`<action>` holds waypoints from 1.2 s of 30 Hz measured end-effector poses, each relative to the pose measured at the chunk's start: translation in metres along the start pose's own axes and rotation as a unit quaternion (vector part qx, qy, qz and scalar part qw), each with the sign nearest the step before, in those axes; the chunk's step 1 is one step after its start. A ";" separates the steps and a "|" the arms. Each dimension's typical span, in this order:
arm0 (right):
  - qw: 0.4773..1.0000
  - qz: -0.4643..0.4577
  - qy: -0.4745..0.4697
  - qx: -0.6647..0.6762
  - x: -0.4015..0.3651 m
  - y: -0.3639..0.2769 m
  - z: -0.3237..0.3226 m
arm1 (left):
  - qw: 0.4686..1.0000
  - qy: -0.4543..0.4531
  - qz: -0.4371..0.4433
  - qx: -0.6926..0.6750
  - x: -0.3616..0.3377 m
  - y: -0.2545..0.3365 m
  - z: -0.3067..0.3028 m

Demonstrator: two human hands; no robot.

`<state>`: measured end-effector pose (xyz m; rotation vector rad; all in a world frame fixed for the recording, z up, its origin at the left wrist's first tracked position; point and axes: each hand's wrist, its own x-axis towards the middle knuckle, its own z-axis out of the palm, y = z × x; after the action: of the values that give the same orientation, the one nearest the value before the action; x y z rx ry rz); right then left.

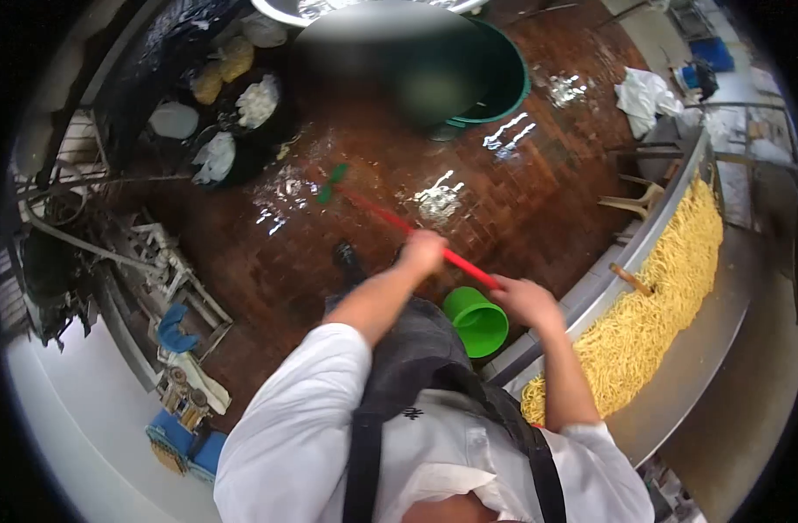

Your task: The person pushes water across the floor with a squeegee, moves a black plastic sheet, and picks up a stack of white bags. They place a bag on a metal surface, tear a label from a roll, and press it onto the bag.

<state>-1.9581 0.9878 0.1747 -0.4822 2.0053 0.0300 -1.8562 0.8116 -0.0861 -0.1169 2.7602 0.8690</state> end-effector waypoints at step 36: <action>0.718 -0.501 -0.203 -0.439 -0.215 -0.682 0.508 | 0.356 0.736 -0.513 -0.260 -0.922 -0.084 0.014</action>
<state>-1.2040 0.5458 0.2462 -1.9351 0.9573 0.3903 -0.9492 0.7537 0.0915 -3.6774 1.6118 1.2739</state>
